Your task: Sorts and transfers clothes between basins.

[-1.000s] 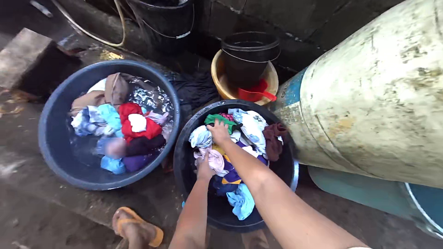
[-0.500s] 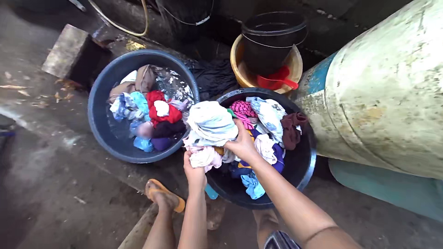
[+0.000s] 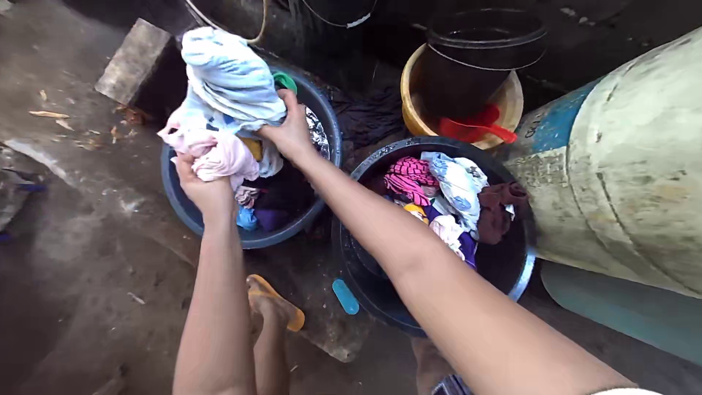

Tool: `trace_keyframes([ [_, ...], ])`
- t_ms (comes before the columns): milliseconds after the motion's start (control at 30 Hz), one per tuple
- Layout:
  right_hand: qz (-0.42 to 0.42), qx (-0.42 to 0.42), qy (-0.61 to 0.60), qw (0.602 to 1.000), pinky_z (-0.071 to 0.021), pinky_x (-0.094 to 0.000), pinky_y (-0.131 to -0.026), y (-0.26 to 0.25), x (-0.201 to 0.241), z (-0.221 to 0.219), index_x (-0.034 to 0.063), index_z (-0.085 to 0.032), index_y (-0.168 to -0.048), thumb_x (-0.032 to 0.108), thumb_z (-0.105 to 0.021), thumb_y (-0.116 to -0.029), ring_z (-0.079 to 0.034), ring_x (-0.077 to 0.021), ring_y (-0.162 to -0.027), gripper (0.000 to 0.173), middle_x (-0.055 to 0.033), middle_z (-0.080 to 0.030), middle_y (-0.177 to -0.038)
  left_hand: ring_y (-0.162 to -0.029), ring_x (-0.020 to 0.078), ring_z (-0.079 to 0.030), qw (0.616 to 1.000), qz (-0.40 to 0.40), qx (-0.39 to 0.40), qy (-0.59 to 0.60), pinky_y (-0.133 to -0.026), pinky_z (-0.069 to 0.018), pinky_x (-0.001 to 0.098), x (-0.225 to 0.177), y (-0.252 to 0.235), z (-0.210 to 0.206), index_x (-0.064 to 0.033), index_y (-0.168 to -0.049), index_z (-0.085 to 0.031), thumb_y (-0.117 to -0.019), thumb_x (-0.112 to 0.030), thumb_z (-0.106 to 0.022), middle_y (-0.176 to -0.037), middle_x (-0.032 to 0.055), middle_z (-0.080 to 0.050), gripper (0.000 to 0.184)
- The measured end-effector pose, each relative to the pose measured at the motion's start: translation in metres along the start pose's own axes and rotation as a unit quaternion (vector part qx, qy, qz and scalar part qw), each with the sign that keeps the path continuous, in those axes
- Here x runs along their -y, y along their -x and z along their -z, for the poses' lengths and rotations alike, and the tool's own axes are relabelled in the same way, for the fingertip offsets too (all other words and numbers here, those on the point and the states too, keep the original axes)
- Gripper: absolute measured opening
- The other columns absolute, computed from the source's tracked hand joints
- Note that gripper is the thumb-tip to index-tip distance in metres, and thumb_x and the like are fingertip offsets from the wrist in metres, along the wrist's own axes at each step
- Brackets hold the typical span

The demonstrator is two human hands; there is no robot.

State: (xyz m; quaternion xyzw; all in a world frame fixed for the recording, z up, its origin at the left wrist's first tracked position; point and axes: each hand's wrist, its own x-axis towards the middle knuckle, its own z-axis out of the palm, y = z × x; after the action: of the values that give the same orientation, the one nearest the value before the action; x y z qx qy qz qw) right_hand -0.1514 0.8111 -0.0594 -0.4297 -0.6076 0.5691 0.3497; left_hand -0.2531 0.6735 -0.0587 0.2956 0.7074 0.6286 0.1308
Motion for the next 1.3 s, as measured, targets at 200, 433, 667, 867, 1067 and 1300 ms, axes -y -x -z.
trace_keyframes([
  [200, -0.081, 0.086, 0.112, 0.987, -0.0496, -0.0601, -0.104, 0.037, -0.11, 0.001, 0.0113, -0.048, -0.153, 0.013, -0.083, -0.0837, -0.048, -0.0491, -0.135, 0.077, -0.0346, -0.036, -0.155, -0.132, 0.0487, -0.049, 0.94, 0.14, 0.133, -0.281, -0.109, -0.0421, 0.0603, 0.127, 0.025, -0.007, 0.0046, -0.142, -0.051, -0.0794, -0.007, -0.082, -0.141, 0.0374, -0.049, 0.071],
  [433, -0.113, 0.035, 0.286, 0.951, -0.0414, -0.0551, -0.116, 0.176, -0.153, 0.181, 0.0093, -0.064, -0.138, 0.018, -0.075, -0.0902, -0.043, -0.04, -0.144, 0.05, -0.0223, -0.041, -0.158, -0.139, 0.0399, -0.047, 0.929, 0.126, 0.275, -0.213, -0.108, -0.0477, 0.0504, 0.064, 0.15, -0.072, 0.0035, -0.144, -0.051, -0.0899, -0.007, -0.068, -0.156, 0.0316, -0.036, 0.057],
  [667, -0.228, -0.151, 0.425, 0.863, -0.0372, -0.06, -0.116, 0.308, -0.169, 0.409, -0.0056, -0.06, -0.135, 0.02, -0.068, -0.0945, -0.043, -0.0495, -0.14, 0.049, -0.0341, -0.047, -0.148, -0.143, 0.0451, -0.041, 0.861, 0.177, 0.424, -0.219, -0.114, -0.0427, 0.0518, 0.045, 0.338, -0.113, 0.0005, -0.129, -0.066, -0.0897, -0.005, -0.069, -0.157, 0.0325, -0.035, 0.04],
  [867, -0.465, -0.196, 0.274, 0.819, -0.0334, -0.0576, -0.118, 0.345, -0.19, 0.504, -0.0055, -0.034, -0.155, 0.038, -0.049, -0.1092, -0.043, -0.0436, -0.143, 0.064, -0.0338, -0.045, -0.151, -0.144, 0.0593, -0.031, 0.878, 0.23, 0.178, -0.38, -0.11, -0.0318, 0.073, 0.034, 0.384, -0.075, 0.0018, -0.149, -0.047, -0.0877, -0.013, -0.074, -0.16, 0.0367, -0.027, 0.068],
  [1067, -0.513, -0.062, 0.371, 0.771, -0.0367, -0.0592, -0.115, 0.338, -0.181, 0.512, -0.0079, -0.034, -0.152, 0.045, -0.051, -0.1074, -0.049, -0.0456, -0.139, 0.071, -0.0349, -0.052, -0.144, -0.114, 0.0439, -0.066, 0.775, 0.506, 0.247, -0.285, -0.098, -0.052, 0.0569, 0.052, 0.383, -0.052, 0.0003, -0.159, -0.017, -0.1112, -0.032, -0.046, -0.133, 0.0336, -0.059, 0.064],
  [1300, -0.358, -0.094, 0.332, 0.868, -0.0452, -0.0621, -0.1, 0.299, -0.078, 0.472, -0.0099, -0.054, -0.132, 0.028, -0.066, -0.1018, -0.062, -0.0434, -0.114, 0.049, -0.0335, -0.063, -0.119, -0.12, 0.0443, -0.062, 0.751, 0.554, 0.212, -0.29, -0.099, -0.0504, 0.058, 0.044, 0.38, -0.015, 0.0057, -0.151, -0.032, -0.1123, -0.037, -0.04, -0.133, 0.0344, -0.058, 0.058],
])
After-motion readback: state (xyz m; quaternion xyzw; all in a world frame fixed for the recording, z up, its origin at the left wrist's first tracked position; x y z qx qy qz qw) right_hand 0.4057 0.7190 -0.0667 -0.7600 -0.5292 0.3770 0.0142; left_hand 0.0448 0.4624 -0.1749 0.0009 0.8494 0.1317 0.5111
